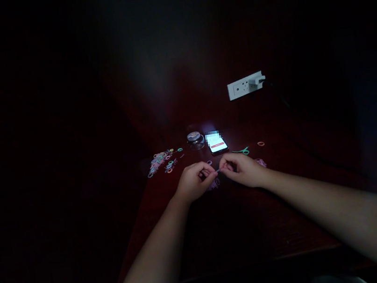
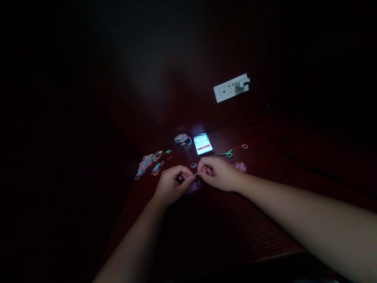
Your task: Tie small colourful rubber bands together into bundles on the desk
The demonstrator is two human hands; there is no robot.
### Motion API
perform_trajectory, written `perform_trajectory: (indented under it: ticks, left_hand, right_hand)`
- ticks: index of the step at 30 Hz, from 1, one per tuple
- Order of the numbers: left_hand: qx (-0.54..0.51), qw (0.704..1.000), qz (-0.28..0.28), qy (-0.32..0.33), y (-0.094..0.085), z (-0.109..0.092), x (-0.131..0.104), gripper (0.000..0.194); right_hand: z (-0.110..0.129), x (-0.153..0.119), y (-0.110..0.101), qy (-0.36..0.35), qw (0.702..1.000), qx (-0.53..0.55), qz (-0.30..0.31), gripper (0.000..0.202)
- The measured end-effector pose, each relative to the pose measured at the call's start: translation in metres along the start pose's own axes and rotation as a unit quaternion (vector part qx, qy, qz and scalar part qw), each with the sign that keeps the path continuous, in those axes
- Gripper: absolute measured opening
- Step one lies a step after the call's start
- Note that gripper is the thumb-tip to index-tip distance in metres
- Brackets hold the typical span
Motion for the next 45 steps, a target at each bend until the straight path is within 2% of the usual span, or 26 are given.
perform_trajectory:
  ticks: [10,19,35,40,45]
  left_hand:
    - [-0.005,1.0,0.001,-0.009,0.0018,0.0023,-0.0006,0.014]
    - [-0.017,1.0,0.01,-0.016,0.0028,0.0033,-0.0012,0.013]
    - [-0.008,1.0,0.004,-0.002,0.001,0.0033,-0.001,0.009]
    - [-0.023,1.0,0.018,0.01,0.0025,-0.0005,-0.0003,0.009]
    - [-0.014,1.0,0.021,0.015,0.0031,-0.001,0.0,0.007]
  right_hand:
    - [-0.0032,-0.0001,0.0005,-0.014,1.0,-0.014,-0.005,0.003]
    - [0.0052,0.0002,-0.0033,-0.054,0.998,-0.035,-0.025,0.009]
    - [0.0022,-0.0019,-0.0005,-0.011,1.0,-0.005,0.004,0.006]
    - [0.0033,-0.0023,0.0036,-0.014,0.999,0.036,0.024,0.024]
    - [0.003,-0.001,0.0031,-0.031,0.999,0.005,0.018,0.01]
Point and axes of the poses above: each hand's wrist, its own x-axis towards the middle knuckle, its own y-axis out of the palm, z = x × y, the point moved 6 cm from there along x, towards the middle knuckle, and after that the axes turned 5 degrees about y, right-handed, at the moved point
